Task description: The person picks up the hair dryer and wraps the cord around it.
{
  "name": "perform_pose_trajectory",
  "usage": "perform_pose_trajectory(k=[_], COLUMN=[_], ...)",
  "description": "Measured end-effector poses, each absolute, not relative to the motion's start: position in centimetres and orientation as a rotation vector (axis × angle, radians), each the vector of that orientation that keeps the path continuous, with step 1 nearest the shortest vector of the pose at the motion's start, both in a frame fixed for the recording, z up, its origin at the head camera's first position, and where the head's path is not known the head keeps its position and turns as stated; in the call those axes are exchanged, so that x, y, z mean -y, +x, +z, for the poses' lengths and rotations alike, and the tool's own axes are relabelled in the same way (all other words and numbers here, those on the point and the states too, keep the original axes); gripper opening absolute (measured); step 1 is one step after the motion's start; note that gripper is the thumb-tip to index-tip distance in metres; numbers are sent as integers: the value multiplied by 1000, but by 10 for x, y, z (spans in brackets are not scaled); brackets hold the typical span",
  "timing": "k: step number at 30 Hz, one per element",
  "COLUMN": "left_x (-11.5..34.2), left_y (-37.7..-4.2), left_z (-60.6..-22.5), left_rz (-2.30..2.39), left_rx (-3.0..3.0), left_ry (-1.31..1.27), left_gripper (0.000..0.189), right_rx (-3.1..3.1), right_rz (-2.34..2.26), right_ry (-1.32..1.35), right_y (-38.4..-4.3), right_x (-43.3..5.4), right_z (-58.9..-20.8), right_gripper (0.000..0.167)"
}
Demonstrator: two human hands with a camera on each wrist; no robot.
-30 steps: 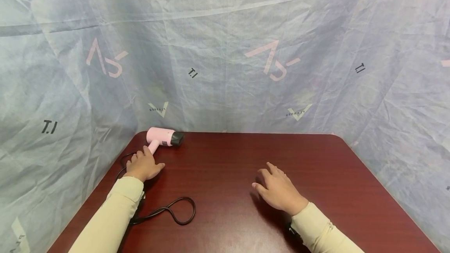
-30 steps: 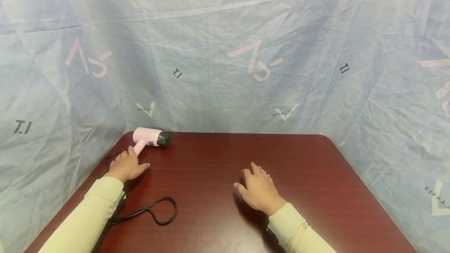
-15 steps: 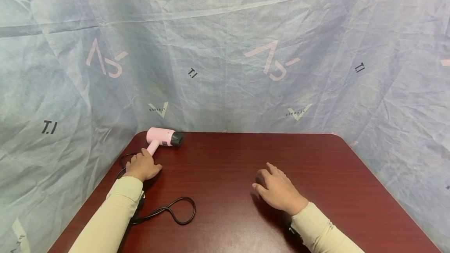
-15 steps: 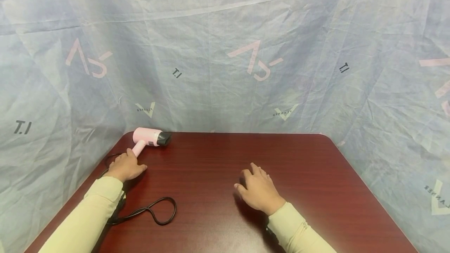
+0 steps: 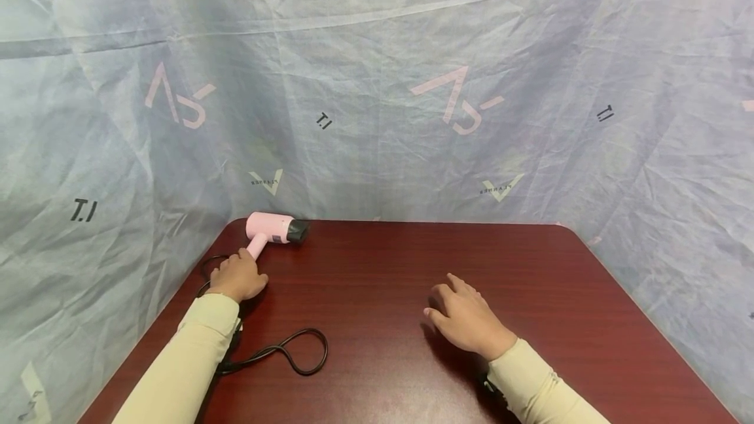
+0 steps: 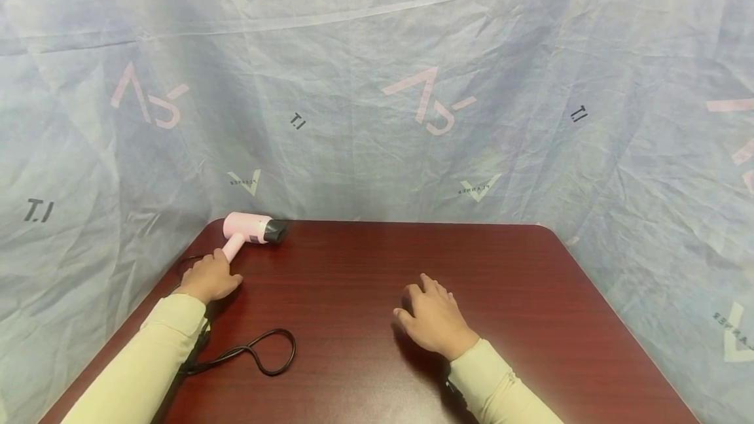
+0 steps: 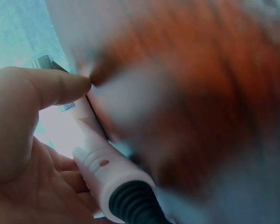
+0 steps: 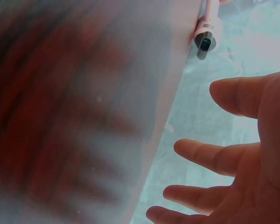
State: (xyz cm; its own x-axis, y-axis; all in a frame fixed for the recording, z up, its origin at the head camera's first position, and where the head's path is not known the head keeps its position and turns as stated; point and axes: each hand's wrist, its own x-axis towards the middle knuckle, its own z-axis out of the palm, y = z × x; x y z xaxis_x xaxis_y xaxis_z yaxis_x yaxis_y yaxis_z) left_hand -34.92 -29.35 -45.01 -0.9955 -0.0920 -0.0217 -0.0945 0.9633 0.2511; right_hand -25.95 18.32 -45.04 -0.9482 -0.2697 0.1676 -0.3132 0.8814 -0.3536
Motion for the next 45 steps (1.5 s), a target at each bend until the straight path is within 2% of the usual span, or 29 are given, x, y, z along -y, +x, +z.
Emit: perform_pose_trajectory(k=[6, 16, 25, 34, 45], left_x=[294, 298, 299, 303, 314], left_y=[-349, -349, -350, -356, -361], left_z=[-448, -443, -439, -440, -447], left_rz=[374, 335, 320, 333, 333], left_rx=[-3119, -3146, -3162, -3143, -3168], left_ry=[-128, -107, -114, -80, -83], left_gripper=[72, 58, 51, 56, 47], right_rx=[2959, 2977, 2994, 2988, 2984], right_rz=[604, 614, 629, 627, 619], right_ry=[446, 453, 459, 459, 468], right_y=[-259, -259, -257, -258, -260], right_x=[-184, -184, -183, -185, -185], right_z=[-451, -451, -448, -451, -451], right_gripper=[46, 46, 47, 43, 40])
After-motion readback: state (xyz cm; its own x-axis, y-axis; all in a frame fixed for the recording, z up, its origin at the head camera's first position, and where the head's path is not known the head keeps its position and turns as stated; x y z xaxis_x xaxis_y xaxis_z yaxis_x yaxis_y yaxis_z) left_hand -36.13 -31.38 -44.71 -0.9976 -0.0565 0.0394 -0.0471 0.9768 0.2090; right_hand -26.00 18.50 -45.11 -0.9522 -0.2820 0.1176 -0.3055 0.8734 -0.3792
